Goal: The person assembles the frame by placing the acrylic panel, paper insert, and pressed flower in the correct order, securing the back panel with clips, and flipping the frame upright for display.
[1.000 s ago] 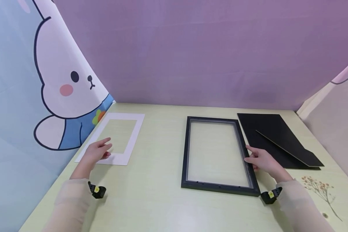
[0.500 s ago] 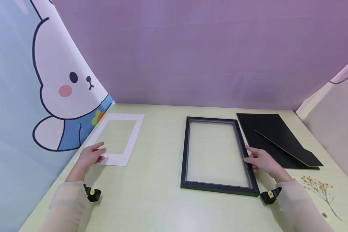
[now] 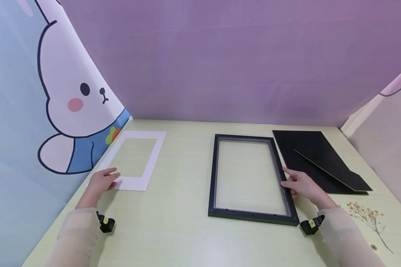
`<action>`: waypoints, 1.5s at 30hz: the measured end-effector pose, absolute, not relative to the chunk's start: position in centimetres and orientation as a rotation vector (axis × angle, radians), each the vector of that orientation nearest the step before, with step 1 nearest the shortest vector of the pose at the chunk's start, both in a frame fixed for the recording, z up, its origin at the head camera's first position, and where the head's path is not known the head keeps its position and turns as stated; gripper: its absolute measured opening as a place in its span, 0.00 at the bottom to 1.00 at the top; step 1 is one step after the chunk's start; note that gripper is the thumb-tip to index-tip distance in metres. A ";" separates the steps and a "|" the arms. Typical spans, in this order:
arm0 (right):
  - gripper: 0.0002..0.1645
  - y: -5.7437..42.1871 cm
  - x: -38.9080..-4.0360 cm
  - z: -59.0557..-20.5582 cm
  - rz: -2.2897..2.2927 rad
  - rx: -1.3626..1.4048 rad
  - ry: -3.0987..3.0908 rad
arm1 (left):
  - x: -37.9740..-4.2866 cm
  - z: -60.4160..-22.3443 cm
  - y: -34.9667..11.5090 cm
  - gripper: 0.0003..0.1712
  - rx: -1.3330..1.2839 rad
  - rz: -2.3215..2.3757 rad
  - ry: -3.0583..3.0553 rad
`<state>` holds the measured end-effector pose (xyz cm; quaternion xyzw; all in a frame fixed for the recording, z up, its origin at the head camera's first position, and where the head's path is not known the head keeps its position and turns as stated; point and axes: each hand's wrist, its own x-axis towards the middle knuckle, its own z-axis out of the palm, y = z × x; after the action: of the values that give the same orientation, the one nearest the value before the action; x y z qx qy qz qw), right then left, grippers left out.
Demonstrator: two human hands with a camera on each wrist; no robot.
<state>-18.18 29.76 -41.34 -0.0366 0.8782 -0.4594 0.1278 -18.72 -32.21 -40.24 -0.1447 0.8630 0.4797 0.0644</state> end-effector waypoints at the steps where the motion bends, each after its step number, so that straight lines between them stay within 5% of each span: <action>1: 0.40 29.8 -18.2 -41.3 -1.336 -0.110 2.554 | -18.8 -40.4 -32.4 0.33 -0.460 1.441 2.607; 45: 0.41 29.8 -18.1 -41.5 -1.367 -0.115 2.542 | -18.8 -39.5 -34.1 0.39 -0.725 0.804 2.869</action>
<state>-18.08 29.79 -41.49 -0.0394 0.8729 -0.4696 0.1262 -18.82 -34.13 -39.54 -0.2364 0.9349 0.2620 0.0377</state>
